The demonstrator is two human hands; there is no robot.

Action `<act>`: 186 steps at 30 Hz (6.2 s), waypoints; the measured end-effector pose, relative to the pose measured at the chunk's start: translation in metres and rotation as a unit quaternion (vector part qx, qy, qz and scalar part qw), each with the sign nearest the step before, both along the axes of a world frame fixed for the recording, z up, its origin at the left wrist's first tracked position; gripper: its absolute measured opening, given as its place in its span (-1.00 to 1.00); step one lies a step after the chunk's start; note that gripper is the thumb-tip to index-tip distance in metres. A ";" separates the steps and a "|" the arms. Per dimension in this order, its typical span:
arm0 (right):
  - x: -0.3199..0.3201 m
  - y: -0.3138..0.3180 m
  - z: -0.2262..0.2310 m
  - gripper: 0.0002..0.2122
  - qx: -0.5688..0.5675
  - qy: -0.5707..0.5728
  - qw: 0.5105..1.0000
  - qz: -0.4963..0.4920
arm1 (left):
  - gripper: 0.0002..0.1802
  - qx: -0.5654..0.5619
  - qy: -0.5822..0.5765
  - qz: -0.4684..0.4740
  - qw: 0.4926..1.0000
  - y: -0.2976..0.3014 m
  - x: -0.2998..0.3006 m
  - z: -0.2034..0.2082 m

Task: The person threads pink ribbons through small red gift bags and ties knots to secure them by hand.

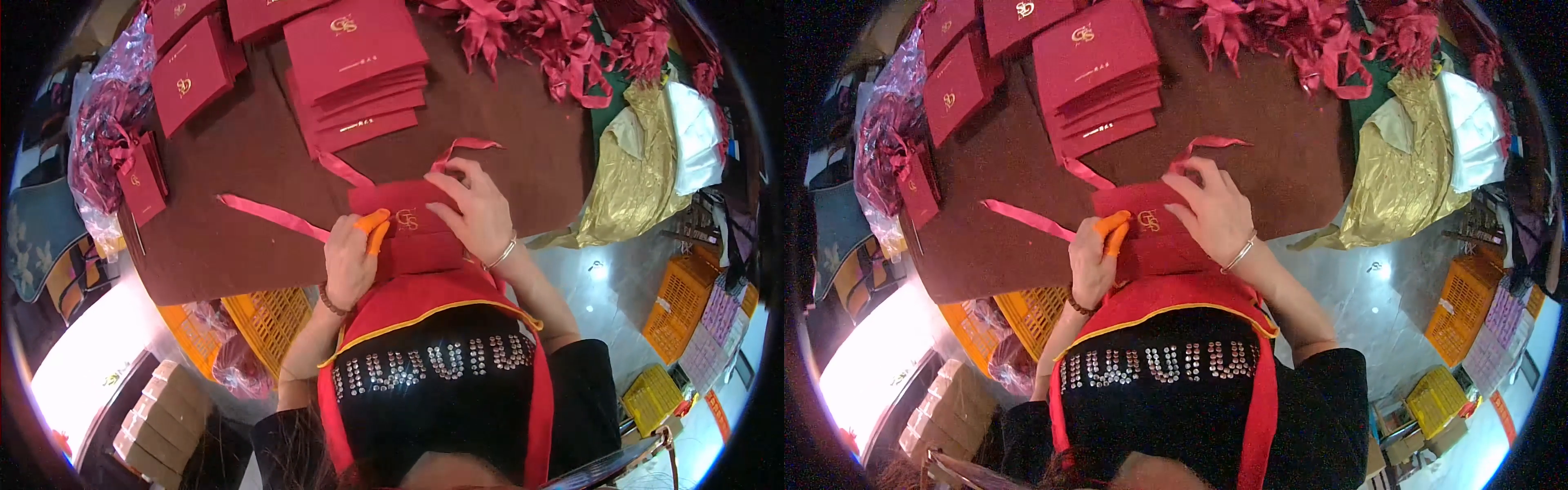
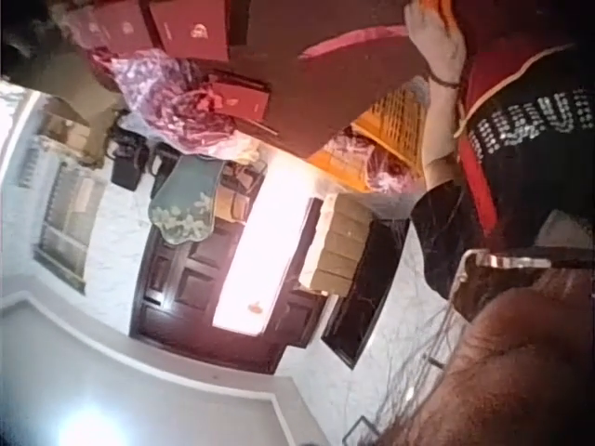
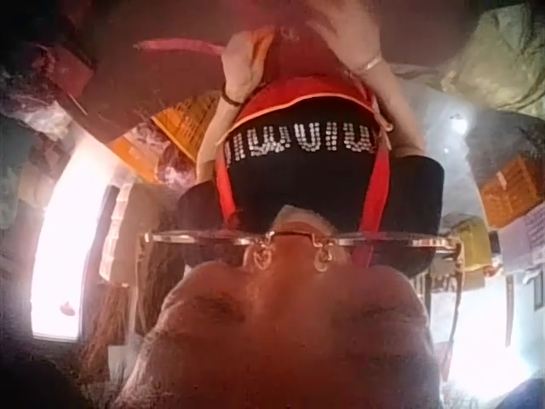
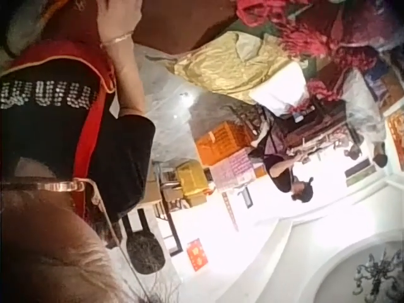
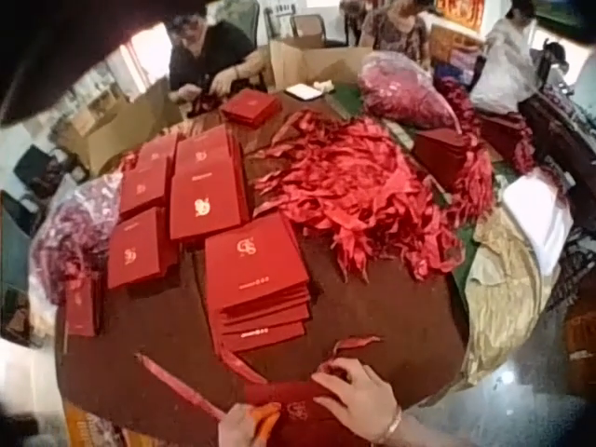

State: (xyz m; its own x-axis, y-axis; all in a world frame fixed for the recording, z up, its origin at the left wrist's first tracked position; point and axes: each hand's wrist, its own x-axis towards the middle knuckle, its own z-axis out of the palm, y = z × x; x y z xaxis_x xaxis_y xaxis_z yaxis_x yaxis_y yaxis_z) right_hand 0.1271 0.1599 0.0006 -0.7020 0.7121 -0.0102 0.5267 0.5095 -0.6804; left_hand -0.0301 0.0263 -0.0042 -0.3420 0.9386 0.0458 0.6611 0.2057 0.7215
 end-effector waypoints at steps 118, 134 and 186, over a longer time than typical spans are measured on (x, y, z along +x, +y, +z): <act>0.037 -0.035 -0.005 -0.80 -0.269 0.152 0.947 0.085 | -0.72 0.014 0.158 -0.151 0.976 0.013 0.017 0.027; 0.031 -0.071 -0.005 -0.84 -0.018 0.078 0.997 0.020 | -0.65 -0.435 -0.037 -0.384 0.814 0.090 -0.020 0.043; 0.023 -0.018 0.006 -0.62 0.045 -0.002 0.999 -0.028 | -0.70 -0.050 0.166 -0.101 0.980 -0.064 -0.101 0.021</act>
